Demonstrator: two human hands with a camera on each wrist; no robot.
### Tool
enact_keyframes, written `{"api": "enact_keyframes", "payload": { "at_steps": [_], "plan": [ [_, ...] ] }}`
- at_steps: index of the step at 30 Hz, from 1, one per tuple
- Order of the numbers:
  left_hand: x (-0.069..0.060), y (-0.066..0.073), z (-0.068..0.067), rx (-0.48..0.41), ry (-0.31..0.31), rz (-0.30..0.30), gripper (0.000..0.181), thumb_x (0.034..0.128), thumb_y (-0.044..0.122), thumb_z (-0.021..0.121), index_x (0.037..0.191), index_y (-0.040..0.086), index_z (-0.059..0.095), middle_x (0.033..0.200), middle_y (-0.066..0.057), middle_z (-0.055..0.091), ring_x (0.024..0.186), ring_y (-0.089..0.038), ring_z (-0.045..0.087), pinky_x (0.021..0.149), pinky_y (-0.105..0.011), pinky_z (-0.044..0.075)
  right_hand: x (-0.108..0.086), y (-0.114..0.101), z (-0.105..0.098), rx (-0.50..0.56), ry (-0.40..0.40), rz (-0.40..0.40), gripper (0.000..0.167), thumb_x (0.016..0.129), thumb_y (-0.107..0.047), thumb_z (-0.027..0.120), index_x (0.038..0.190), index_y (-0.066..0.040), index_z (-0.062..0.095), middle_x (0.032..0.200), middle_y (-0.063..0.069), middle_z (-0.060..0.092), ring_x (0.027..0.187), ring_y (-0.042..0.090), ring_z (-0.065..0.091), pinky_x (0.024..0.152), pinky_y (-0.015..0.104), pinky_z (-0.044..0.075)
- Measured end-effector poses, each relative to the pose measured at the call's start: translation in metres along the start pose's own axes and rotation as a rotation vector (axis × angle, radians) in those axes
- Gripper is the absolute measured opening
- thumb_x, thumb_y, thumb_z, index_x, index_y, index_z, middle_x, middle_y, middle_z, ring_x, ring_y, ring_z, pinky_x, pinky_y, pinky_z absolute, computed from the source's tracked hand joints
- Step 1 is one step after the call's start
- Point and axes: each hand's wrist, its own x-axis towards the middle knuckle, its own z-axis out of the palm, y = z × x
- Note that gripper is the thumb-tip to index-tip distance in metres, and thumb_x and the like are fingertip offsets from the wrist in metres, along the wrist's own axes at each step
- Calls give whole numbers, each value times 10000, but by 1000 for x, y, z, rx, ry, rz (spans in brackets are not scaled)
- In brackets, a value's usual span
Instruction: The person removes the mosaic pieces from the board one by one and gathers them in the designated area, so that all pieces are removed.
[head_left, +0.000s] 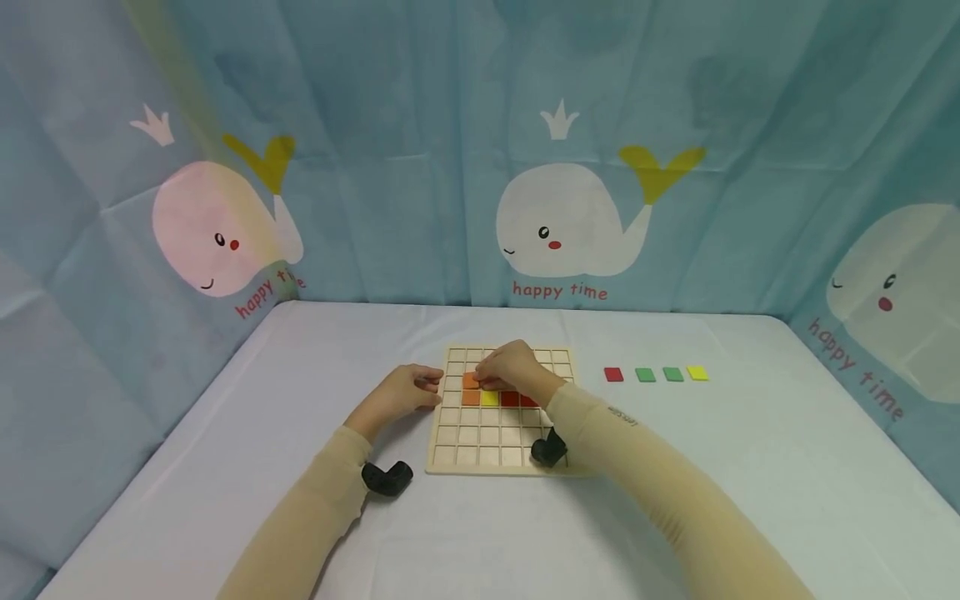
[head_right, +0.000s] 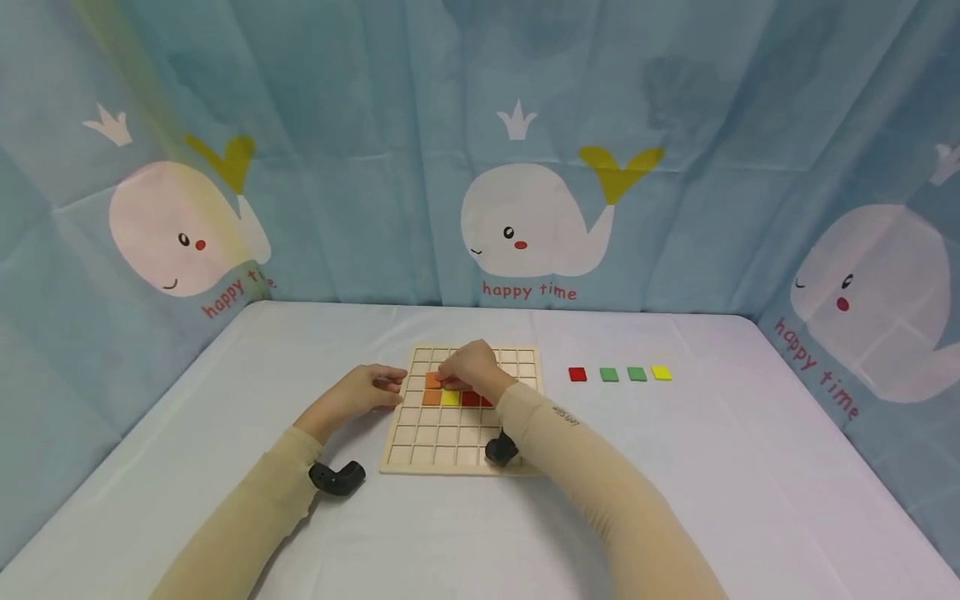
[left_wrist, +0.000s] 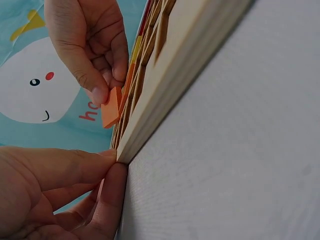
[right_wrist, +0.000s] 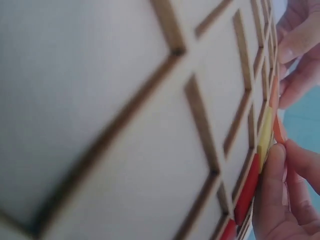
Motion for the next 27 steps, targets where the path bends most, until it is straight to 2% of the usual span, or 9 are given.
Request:
{"api": "enact_keyframes", "payload": {
  "at_steps": [5, 8, 12, 18, 22, 27],
  "plan": [
    [1, 0, 3, -4, -4, 6, 494, 885, -6, 679, 1364, -36, 563, 1203, -179, 625, 1003, -197, 599, 814, -271, 567, -5, -3, -9, 47, 11, 42, 184, 833, -21, 764, 1007, 32, 742, 851, 117, 749, 558, 140, 670, 625, 268, 598],
    [0, 0, 2, -9, 2, -2, 493, 889, -10, 672, 1368, -31, 560, 1213, -175, 620, 1020, -200, 598, 828, -273, 569, -9, -5, -13, 55, 5, 29, 177, 830, -21, 763, 999, 31, 748, 818, 96, 735, 577, 147, 676, 644, 283, 603],
    [-1, -2, -1, -18, 10, -5, 496, 892, -21, 665, 1374, -40, 550, 1222, -187, 612, 1029, -209, 601, 831, -276, 574, -14, -4, -17, 54, -2, 3, 172, 839, -22, 757, 999, 41, 754, 848, 109, 750, 617, 146, 690, 662, 287, 607],
    [-3, -1, -3, -6, 0, 20, 505, 890, -21, 671, 1375, -69, 534, 1207, -210, 612, 1004, -214, 607, 812, -288, 576, -19, 3, -26, 65, 10, 11, 192, 831, -13, 768, 1007, 58, 740, 936, 139, 764, 665, 138, 710, 683, 288, 612],
    [-3, 0, -1, -1, -7, 24, 500, 895, -19, 666, 1375, -67, 535, 1206, -208, 615, 1010, -208, 606, 824, -290, 575, -22, 6, -39, 68, 15, 14, 205, 854, -35, 752, 1038, 52, 732, 909, 120, 758, 655, 134, 709, 681, 283, 610],
    [-1, -1, 1, 4, 0, 14, 500, 895, -15, 666, 1378, -49, 543, 1210, -194, 617, 1013, -208, 599, 808, -276, 567, -26, 8, -57, 45, 0, -12, 256, 881, -65, 734, 1105, 57, 712, 877, 79, 743, 662, 110, 700, 796, 320, 607]
  ]
}}
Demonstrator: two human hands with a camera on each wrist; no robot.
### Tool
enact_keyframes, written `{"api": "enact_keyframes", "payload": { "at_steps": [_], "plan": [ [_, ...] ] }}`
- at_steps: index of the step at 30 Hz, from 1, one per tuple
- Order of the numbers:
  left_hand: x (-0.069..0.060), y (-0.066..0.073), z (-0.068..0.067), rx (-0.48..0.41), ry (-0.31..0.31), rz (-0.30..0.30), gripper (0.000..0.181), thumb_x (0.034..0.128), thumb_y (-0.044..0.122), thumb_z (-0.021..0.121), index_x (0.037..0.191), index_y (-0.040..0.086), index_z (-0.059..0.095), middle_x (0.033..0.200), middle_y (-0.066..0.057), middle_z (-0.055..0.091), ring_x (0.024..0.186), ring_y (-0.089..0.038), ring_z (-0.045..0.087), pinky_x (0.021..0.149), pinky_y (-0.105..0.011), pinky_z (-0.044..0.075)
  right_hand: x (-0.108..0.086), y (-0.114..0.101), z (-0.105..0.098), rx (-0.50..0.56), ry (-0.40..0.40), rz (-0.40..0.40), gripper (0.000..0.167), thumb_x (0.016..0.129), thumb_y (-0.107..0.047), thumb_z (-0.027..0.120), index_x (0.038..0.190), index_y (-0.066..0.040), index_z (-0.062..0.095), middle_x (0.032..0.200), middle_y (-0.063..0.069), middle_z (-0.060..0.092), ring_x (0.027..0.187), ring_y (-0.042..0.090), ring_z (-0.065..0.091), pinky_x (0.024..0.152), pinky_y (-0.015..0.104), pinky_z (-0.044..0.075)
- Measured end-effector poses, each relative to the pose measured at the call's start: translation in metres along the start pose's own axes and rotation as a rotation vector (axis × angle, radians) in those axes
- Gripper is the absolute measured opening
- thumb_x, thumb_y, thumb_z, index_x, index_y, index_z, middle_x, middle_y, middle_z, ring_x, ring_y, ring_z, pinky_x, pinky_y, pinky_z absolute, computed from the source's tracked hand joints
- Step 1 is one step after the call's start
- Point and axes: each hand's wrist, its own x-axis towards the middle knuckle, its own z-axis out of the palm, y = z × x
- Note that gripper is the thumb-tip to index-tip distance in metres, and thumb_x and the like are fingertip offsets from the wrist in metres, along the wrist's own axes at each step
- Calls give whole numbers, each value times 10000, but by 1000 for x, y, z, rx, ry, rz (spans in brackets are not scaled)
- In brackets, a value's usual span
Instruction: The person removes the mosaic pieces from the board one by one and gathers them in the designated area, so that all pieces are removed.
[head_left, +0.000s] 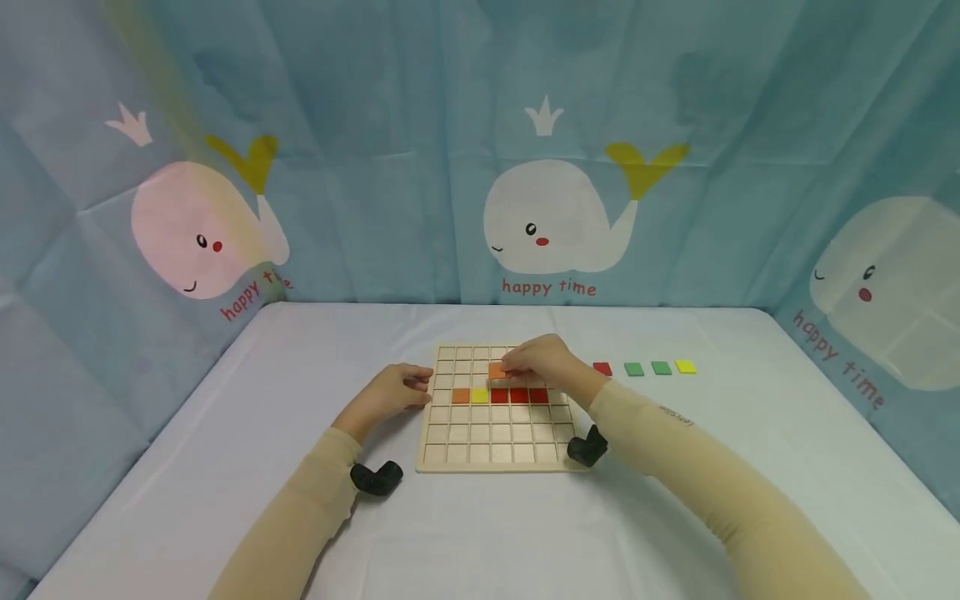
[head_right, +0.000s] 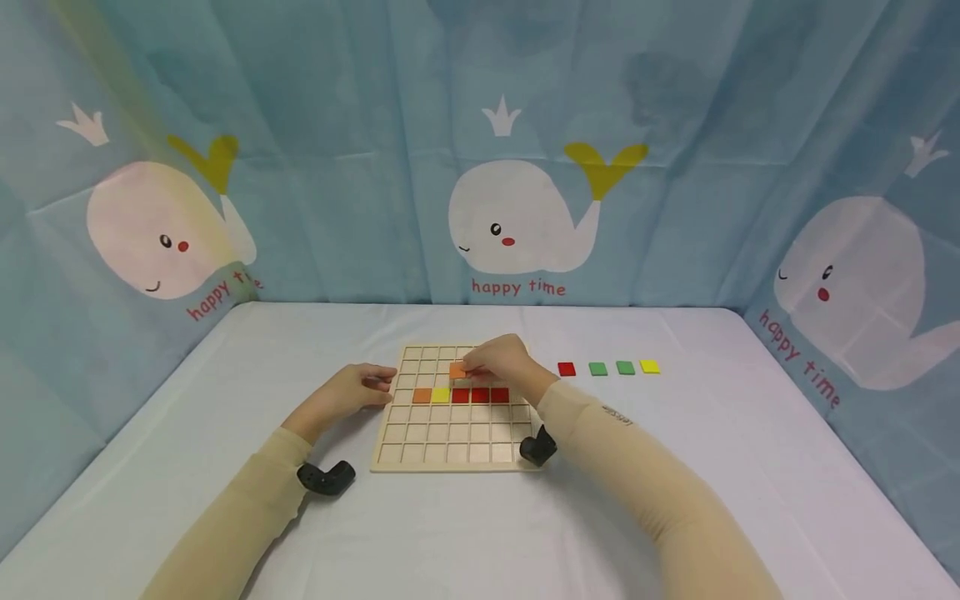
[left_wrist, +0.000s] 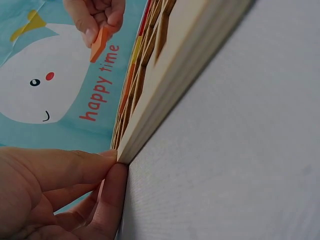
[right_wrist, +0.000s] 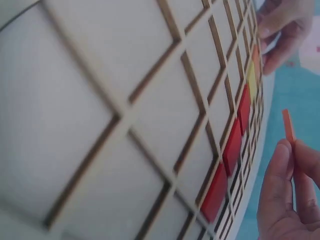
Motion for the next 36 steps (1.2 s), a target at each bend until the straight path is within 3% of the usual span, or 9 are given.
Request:
{"api": "enact_keyframes", "payload": {
  "at_steps": [4, 9, 18, 25, 36],
  "plan": [
    [2, -2, -1, 11, -4, 4, 504, 893, -7, 670, 1379, -49, 544, 1216, -194, 618, 1016, -207, 593, 789, -259, 556, -2, 0, -14, -7, 4, -20, 293, 890, -82, 729, 1138, 70, 693, 958, 99, 748, 696, 92, 695, 873, 350, 592],
    [3, -4, -1, 10, -6, 13, 502, 890, -9, 669, 1375, -49, 546, 1214, -196, 615, 1022, -214, 596, 794, -261, 558, -2, 3, -31, -35, 38, -22, 323, 900, -104, 725, 1173, 64, 683, 1052, 132, 744, 725, 84, 699, 852, 317, 596],
    [4, -5, -1, 9, -8, 24, 495, 890, -14, 669, 1368, -59, 548, 1213, -201, 619, 1025, -216, 600, 807, -270, 569, -5, 4, -58, -8, 53, -18, 375, 898, -85, 724, 1223, 87, 652, 883, 18, 738, 724, 62, 702, 788, 260, 601],
    [1, -3, -1, 13, -8, 17, 492, 894, -12, 669, 1369, -56, 548, 1224, -198, 618, 1042, -218, 597, 809, -267, 566, -5, 5, -73, -23, 66, 11, 400, 899, -118, 731, 1245, 63, 646, 949, 30, 737, 759, 66, 709, 903, 314, 577],
    [3, -3, -2, -10, -14, 17, 491, 898, -24, 659, 1372, -66, 539, 1209, -201, 611, 1033, -216, 600, 826, -274, 579, -14, 10, -107, -59, 71, 55, 457, 940, -169, 685, 1328, 52, 587, 985, 5, 714, 797, 49, 691, 942, 292, 559]
  ]
}}
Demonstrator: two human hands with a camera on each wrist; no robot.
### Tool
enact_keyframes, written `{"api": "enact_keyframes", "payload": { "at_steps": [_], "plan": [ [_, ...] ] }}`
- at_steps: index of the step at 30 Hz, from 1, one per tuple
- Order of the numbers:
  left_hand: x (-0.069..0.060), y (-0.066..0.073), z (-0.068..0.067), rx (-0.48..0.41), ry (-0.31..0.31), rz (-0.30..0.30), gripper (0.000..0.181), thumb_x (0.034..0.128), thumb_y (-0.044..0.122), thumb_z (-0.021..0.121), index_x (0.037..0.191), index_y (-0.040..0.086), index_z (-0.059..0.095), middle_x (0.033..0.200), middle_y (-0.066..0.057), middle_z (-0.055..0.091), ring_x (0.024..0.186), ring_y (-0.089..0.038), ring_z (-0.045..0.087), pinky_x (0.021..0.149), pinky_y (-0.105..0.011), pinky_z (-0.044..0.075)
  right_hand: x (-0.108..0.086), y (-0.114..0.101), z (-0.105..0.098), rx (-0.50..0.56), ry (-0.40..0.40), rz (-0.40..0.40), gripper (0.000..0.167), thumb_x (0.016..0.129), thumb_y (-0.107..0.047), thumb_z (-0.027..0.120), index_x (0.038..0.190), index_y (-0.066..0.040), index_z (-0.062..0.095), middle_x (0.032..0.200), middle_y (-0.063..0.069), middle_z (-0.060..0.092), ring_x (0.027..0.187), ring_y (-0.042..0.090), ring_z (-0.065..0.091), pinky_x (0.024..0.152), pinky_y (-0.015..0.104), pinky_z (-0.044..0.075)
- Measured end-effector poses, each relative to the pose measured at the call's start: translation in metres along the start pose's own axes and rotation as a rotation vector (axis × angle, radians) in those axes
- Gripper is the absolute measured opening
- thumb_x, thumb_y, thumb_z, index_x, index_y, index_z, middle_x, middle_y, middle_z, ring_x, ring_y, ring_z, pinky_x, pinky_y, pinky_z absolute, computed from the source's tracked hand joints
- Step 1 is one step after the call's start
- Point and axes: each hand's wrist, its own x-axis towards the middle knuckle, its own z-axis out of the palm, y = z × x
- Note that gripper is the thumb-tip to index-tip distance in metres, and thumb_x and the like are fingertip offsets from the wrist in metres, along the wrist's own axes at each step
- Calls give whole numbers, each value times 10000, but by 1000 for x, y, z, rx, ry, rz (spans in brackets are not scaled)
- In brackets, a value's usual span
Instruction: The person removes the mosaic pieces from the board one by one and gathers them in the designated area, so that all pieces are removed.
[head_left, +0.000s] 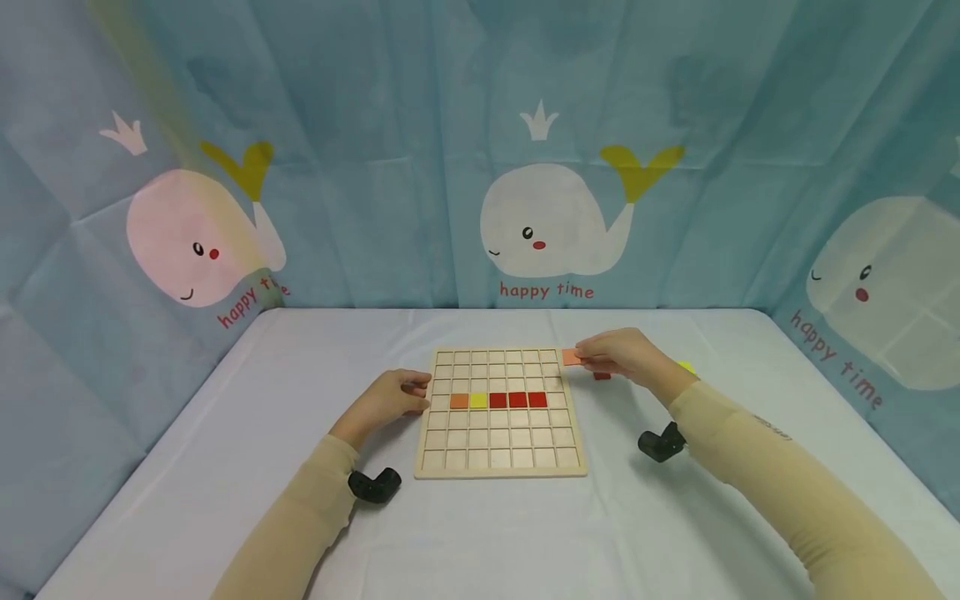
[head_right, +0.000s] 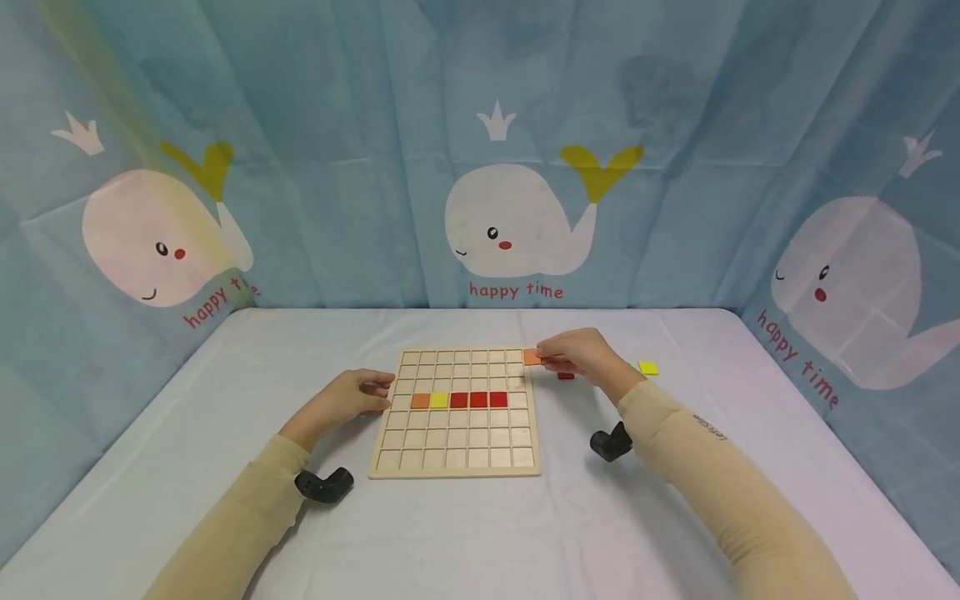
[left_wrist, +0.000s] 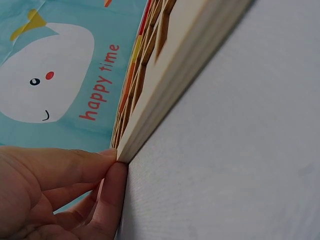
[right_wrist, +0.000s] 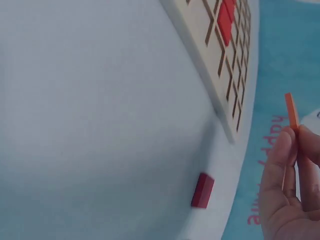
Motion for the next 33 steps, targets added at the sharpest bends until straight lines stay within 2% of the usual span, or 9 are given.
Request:
{"api": "enact_keyframes", "payload": {
  "at_steps": [7, 19, 33],
  "plan": [
    [-1, 0, 0, 5, 5, -9, 491, 896, -25, 663, 1371, -61, 543, 1211, -197, 614, 1041, -218, 599, 824, -274, 577, -3, 7, -18, -21, 8, 1, 524, 921, -213, 713, 1354, 45, 567, 945, -48, 705, 830, 38, 676, 1014, 330, 525],
    [0, 0, 0, 22, 11, 6, 501, 879, -8, 687, 1361, -56, 558, 1165, -180, 637, 980, -198, 606, 768, -262, 556, -5, 21, -46, 33, -13, -11, 572, 935, -171, 691, 1402, 91, 489, 885, -74, 694, 830, 38, 683, 955, 283, 552],
    [-1, 1, 0, 24, 5, 15, 508, 876, -13, 678, 1364, -69, 548, 1172, -184, 634, 991, -199, 601, 770, -264, 554, -1, 36, -77, 58, 23, 2, 652, 926, -203, 712, 1449, 74, 438, 857, -126, 668, 811, 10, 668, 858, 211, 570]
  ]
}}
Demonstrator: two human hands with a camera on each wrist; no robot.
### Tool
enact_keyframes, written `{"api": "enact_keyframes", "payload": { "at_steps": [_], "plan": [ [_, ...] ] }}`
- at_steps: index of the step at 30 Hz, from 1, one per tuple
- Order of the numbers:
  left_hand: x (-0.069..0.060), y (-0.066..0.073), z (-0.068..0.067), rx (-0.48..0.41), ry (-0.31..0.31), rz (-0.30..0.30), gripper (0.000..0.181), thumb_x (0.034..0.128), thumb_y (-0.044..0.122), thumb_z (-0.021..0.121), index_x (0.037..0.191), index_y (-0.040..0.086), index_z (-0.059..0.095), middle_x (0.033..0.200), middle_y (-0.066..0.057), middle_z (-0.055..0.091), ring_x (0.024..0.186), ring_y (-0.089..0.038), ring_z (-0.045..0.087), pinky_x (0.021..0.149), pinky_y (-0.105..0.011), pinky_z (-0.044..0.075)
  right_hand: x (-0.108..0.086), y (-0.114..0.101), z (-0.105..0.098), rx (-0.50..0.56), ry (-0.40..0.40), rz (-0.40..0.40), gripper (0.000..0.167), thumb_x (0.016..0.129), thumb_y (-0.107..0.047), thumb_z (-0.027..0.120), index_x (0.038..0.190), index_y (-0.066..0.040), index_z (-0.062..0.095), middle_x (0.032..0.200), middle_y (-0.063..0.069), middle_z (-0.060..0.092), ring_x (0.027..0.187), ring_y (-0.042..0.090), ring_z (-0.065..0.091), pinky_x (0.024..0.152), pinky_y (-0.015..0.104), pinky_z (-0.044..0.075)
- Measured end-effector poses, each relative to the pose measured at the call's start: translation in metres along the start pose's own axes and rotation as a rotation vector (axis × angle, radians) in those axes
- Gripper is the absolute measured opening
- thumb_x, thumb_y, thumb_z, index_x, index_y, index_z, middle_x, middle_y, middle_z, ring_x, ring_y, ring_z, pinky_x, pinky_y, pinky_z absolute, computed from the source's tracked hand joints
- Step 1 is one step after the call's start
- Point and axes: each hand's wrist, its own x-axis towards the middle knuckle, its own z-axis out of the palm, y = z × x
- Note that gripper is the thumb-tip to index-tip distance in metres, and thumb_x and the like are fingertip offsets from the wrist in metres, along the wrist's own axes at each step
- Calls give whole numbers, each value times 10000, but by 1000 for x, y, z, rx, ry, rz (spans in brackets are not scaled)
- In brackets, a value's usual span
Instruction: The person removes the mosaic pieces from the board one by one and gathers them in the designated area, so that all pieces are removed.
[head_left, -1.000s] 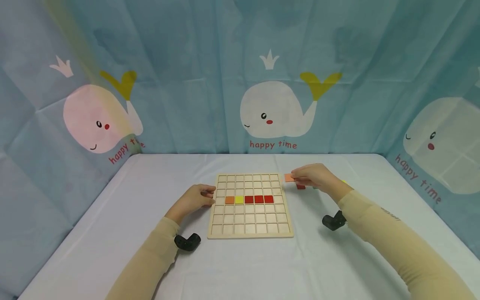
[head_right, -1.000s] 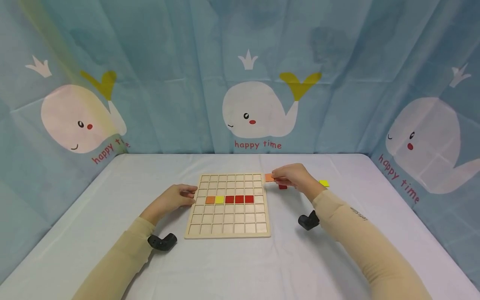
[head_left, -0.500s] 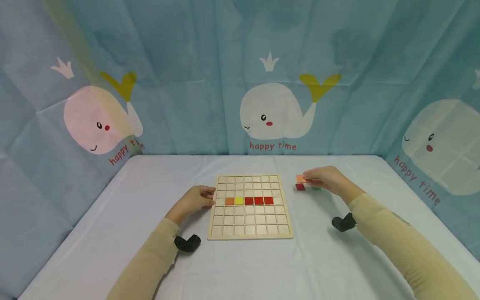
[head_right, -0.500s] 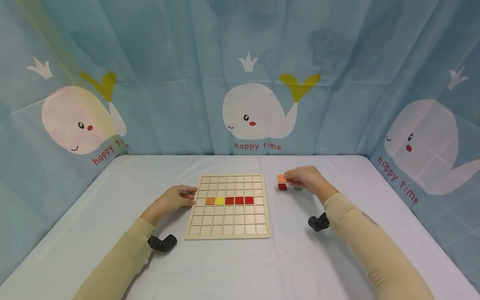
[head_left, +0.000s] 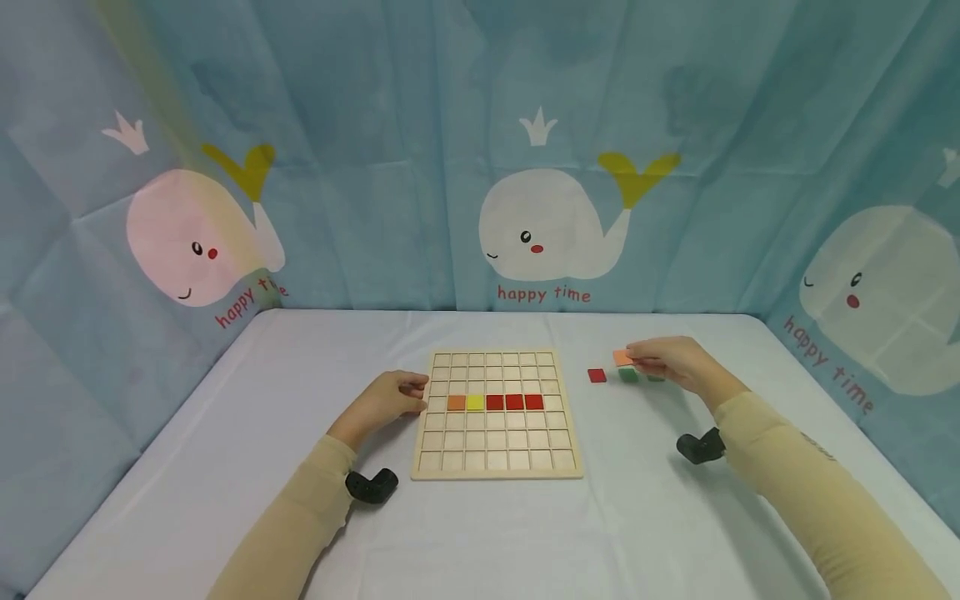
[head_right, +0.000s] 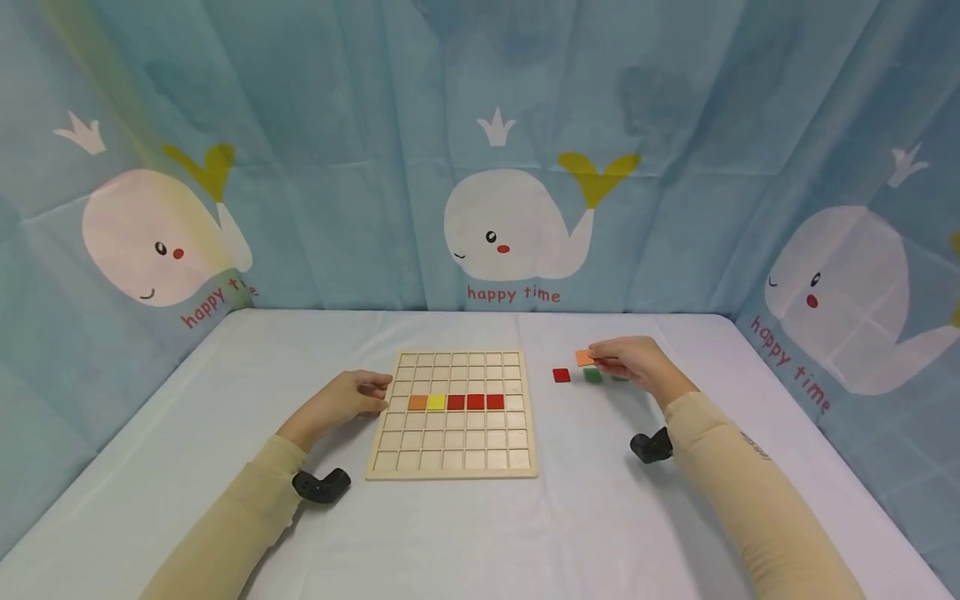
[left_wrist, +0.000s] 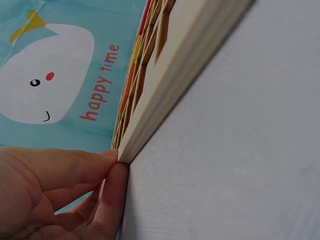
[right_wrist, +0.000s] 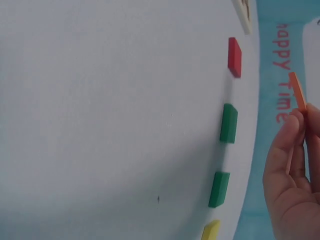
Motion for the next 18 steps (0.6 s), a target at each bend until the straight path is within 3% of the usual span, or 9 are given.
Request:
{"api": "enact_keyframes", "payload": {
  "at_steps": [9, 15, 18],
  "plan": [
    [0, -1, -1, -16, 5, -10, 505, 878, -24, 674, 1364, -72, 546, 1175, -193, 630, 993, -200, 609, 784, -273, 568, 0, 1, -12, 16, 31, 53, 689, 920, -218, 720, 1479, 42, 412, 856, -112, 654, 824, 33, 656, 841, 206, 572],
    [0, 0, 0, -5, 8, -9, 505, 876, -12, 679, 1363, -61, 553, 1186, -186, 633, 1001, -199, 605, 785, -272, 564, 0, 7, -26, 23, 26, 27, 680, 911, -207, 731, 1462, 51, 429, 820, -138, 683, 806, 17, 671, 813, 190, 573],
    [0, 0, 0, -8, 1, -6, 505, 878, -13, 680, 1363, -68, 549, 1182, -192, 631, 998, -202, 607, 787, -274, 568, 0, 9, -33, 33, 18, 12, 594, 907, -186, 734, 1410, 31, 503, 821, -140, 688, 806, 8, 673, 809, 194, 574]
  ]
}}
